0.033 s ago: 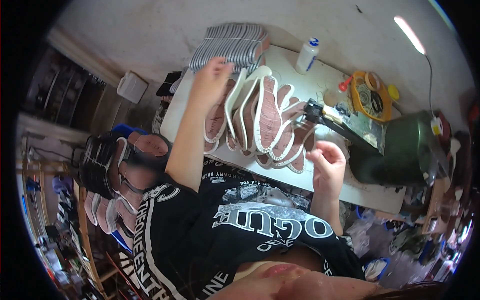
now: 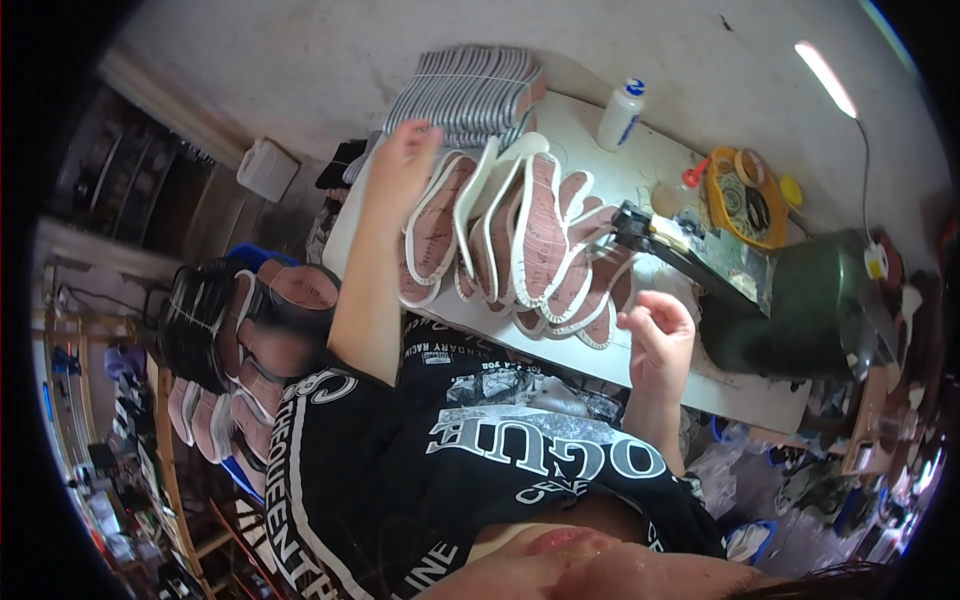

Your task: Inspecting and preparing shoe insoles and components by checking alignment and stitching.

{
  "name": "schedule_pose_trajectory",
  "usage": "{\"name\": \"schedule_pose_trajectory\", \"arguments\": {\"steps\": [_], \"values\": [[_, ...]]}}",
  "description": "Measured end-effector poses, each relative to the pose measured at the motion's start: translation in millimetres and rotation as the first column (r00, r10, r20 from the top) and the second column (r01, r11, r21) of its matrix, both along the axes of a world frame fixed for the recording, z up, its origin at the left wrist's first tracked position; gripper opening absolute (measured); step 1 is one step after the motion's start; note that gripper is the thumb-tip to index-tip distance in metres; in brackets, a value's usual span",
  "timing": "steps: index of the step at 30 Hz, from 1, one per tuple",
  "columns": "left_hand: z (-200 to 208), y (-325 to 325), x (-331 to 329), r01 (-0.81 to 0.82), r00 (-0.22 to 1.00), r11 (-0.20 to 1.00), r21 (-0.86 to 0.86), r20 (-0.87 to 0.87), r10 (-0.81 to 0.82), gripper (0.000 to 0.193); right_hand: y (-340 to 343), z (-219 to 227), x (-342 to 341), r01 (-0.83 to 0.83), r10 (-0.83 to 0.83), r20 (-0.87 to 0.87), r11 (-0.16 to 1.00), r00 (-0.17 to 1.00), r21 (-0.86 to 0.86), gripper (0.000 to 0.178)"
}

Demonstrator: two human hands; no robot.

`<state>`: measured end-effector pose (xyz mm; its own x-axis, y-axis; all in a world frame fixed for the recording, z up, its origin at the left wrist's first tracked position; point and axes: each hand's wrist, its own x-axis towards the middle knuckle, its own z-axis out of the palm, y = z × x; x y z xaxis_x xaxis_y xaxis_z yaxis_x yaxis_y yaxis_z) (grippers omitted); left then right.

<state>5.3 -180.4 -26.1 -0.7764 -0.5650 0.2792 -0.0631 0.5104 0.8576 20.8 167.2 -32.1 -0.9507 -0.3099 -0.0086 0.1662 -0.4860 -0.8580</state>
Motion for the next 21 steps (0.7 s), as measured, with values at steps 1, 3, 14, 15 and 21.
{"name": "schedule_pose_trajectory", "arguments": {"steps": [1,3,14,15,21], "values": [[-16,-33,22,-0.063,0.995,0.998,-0.016,0.077,0.064,0.043,2,-1,1,-0.030,0.030,0.005,0.999,1.000,-0.021,0.021],[-56,-78,72,-0.165,0.903,0.971,-0.174,0.370,0.220,0.041,6,-9,2,-0.093,0.095,0.081,0.995,0.992,-0.031,0.019],[-133,-73,86,-0.124,0.926,0.965,0.231,0.376,0.030,0.037,-48,-7,3,-0.315,0.321,0.205,0.947,0.925,-0.062,0.028],[-132,-76,91,-0.132,0.927,0.964,0.230,0.373,0.038,0.037,-51,-5,3,-0.294,0.319,0.234,0.946,0.919,-0.134,0.031],[-59,-71,119,-0.441,0.868,0.869,-0.225,0.139,0.476,0.038,-27,-35,-3,-0.453,0.478,0.210,0.878,0.853,-0.157,0.055]]}}
